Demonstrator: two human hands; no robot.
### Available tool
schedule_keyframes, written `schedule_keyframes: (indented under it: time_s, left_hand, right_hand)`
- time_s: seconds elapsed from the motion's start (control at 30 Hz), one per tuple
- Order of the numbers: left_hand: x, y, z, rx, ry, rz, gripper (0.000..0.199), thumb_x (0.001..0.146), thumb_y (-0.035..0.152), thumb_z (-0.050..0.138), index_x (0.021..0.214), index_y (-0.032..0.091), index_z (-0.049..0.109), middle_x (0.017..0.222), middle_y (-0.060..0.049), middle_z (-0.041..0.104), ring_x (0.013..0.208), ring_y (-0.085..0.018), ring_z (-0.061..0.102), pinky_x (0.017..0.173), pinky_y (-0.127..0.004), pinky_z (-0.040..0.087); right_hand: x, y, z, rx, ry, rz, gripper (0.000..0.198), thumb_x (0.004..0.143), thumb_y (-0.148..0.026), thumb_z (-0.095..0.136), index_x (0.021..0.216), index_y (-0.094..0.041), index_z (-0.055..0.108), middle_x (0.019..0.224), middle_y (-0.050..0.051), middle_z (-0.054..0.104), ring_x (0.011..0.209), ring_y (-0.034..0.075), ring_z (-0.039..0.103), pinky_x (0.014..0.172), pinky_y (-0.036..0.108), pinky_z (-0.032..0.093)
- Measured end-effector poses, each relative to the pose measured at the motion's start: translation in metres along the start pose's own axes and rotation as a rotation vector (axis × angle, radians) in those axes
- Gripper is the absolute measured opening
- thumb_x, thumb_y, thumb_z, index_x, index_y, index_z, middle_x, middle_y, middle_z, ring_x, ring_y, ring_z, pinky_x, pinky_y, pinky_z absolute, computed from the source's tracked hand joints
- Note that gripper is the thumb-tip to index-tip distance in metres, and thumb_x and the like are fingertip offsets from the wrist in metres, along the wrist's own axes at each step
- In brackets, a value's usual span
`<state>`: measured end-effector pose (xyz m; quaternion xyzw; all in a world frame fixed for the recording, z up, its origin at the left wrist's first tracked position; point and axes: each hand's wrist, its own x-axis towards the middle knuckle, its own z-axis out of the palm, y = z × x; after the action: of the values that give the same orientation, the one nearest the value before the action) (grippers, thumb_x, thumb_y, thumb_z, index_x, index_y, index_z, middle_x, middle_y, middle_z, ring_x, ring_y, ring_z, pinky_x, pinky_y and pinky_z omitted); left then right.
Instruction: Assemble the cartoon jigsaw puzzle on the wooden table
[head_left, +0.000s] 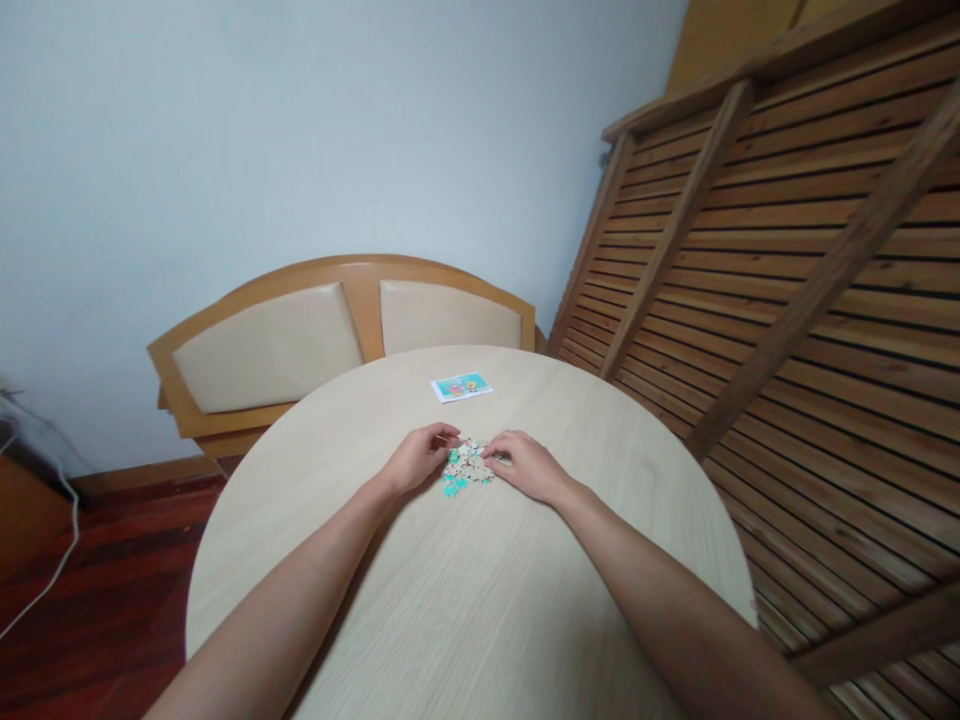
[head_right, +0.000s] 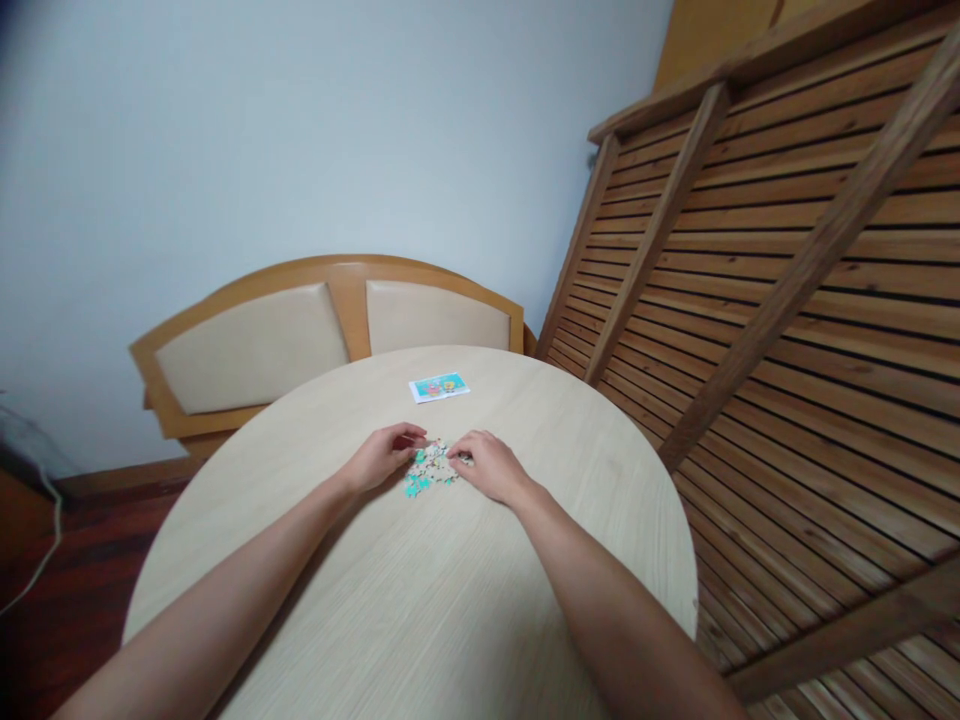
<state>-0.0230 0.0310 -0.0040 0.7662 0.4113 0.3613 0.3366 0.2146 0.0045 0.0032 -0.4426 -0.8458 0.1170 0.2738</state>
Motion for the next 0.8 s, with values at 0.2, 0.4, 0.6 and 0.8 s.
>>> schedule_keyframes:
  time_s: [0.2, 0.4, 0.6, 0.8]
  left_hand:
    - [0.001, -0.003, -0.005, -0.02, -0.028, 0.006, 0.026, 0.081, 0.018, 0.058, 0.106, 0.013, 0.064, 0.104, -0.011, 0.073, 0.095, -0.02, 0.069, 0.088, -0.034, 0.055]
    - [0.0, -0.001, -0.008, 0.047, 0.003, 0.016, 0.024, 0.084, 0.026, 0.057, 0.102, 0.014, 0.067, 0.098, -0.009, 0.073, 0.089, -0.02, 0.068, 0.08, -0.032, 0.055]
    - [0.0, 0.0, -0.014, 0.09, 0.055, 0.004, 0.025, 0.082, 0.025, 0.057, 0.102, 0.014, 0.068, 0.099, -0.01, 0.073, 0.085, -0.02, 0.067, 0.077, -0.03, 0.054]
    - [0.001, -0.009, -0.022, 0.086, 0.095, -0.038, 0.023, 0.079, 0.021, 0.06, 0.099, 0.013, 0.068, 0.098, -0.01, 0.073, 0.082, -0.018, 0.068, 0.075, -0.028, 0.052]
  right_hand:
    - [0.003, 0.001, 0.002, 0.028, 0.018, -0.021, 0.015, 0.09, -0.029, 0.064, 0.096, -0.022, 0.075, 0.099, 0.005, 0.071, 0.098, 0.02, 0.062, 0.091, 0.032, 0.045]
    - [0.006, -0.001, 0.006, 0.063, 0.019, -0.036, 0.011, 0.089, -0.028, 0.065, 0.089, -0.021, 0.073, 0.098, 0.005, 0.07, 0.098, 0.02, 0.062, 0.092, 0.033, 0.044]
    - [0.007, -0.003, 0.009, 0.075, 0.02, -0.055, 0.009, 0.087, -0.029, 0.069, 0.09, -0.022, 0.072, 0.101, 0.004, 0.07, 0.1, 0.02, 0.061, 0.094, 0.034, 0.043]
    - [0.006, -0.004, 0.015, 0.09, 0.038, -0.081, 0.004, 0.086, -0.02, 0.066, 0.086, -0.021, 0.07, 0.096, 0.004, 0.07, 0.096, 0.019, 0.061, 0.091, 0.034, 0.044]
